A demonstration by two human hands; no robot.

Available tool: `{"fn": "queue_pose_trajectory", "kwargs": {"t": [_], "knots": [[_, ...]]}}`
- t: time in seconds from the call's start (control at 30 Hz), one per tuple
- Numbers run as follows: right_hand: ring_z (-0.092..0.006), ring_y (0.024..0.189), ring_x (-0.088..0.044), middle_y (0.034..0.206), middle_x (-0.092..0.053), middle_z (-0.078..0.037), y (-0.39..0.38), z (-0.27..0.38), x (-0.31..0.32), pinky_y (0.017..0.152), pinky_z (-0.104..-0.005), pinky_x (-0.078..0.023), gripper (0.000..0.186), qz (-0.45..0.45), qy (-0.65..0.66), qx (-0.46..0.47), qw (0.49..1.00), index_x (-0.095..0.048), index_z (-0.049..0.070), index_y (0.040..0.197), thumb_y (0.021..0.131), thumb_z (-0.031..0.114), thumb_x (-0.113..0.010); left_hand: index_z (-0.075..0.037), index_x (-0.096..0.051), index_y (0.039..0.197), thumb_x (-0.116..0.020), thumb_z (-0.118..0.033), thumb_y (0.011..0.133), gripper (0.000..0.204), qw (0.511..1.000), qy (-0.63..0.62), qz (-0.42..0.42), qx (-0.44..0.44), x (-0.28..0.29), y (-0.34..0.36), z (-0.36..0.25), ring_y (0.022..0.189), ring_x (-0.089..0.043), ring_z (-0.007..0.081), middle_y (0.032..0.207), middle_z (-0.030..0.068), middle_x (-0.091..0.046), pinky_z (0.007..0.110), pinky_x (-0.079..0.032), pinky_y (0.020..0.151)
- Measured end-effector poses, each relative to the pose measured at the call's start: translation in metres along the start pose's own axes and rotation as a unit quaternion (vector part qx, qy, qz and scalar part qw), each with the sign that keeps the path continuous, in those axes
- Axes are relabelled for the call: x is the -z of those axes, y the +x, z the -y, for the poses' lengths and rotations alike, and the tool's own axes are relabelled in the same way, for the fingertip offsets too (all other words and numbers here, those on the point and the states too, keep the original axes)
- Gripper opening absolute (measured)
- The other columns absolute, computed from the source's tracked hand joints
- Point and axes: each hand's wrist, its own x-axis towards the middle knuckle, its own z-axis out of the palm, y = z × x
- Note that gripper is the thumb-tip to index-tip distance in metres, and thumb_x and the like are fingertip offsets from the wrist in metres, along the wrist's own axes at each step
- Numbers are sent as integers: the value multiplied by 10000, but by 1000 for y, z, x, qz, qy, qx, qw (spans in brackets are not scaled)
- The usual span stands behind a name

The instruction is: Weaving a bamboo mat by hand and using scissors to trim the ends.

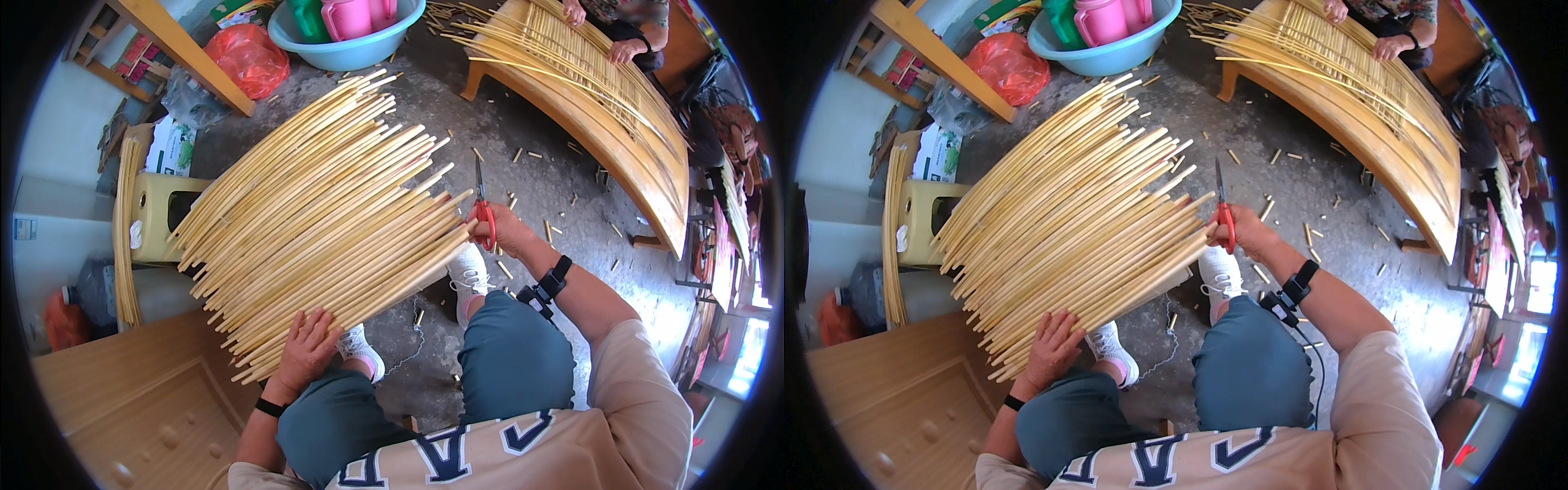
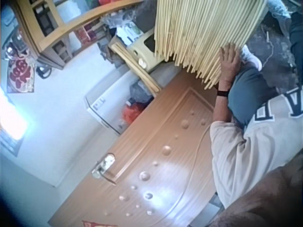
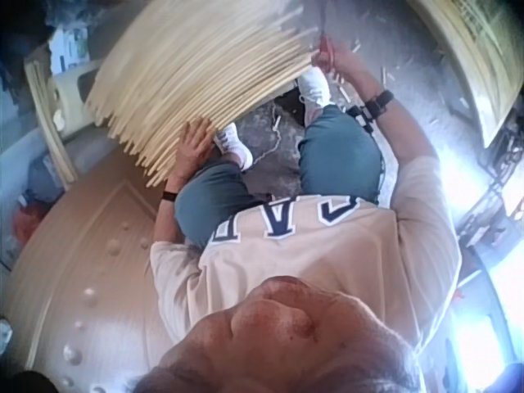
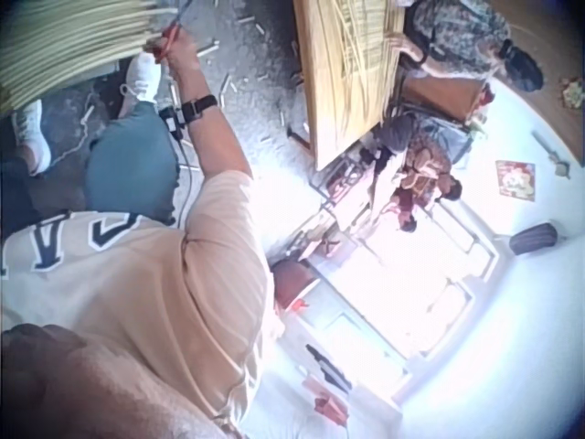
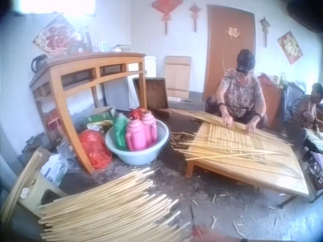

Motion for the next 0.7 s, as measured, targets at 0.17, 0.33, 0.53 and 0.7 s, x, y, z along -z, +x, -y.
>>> {"fn": "queue_pose_trajectory", "kwargs": {"t": [0.17,0.33,0.53,0.7], "knots": [[-162,652,-615,745,-602,-85,-2,-9,4,577,-256,-503,194,-13,-1,-38,999,-574,1,851,686,28,-673,-141,-550,1111,-641,-227,729,402,998,-2,49,-46,7,0,-6,1272,-338,294,1315,91,-429,561,-218,1026],[-160,613,-600,740,-599,-78,-1,-10,4,546,-260,-492,195,-14,48,-53,997,-579,4,867,697,28,-672,-156,-522,1173,-629,-243,754,441,988,-17,147,-50,5,-4,0,1307,-283,296,1356,41,-397,635,-111,1015],[-156,611,-602,734,-597,-79,17,-17,-14,534,-250,-489,195,32,67,-49,996,-571,-6,885,715,31,-659,-107,-394,1304,-597,-270,792,575,984,-148,-32,93,8,-16,17,1326,-217,332,1408,124,-299,578,-89,1050],[-159,623,-608,741,-606,-77,13,-13,-8,542,-247,-493,195,21,57,-44,997,-557,-5,899,722,21,-635,-64,-243,1386,-469,-425,853,682,970,62,3,237,4,5,38,1347,-112,351,1448,166,-181,529,-32,1069]]}}
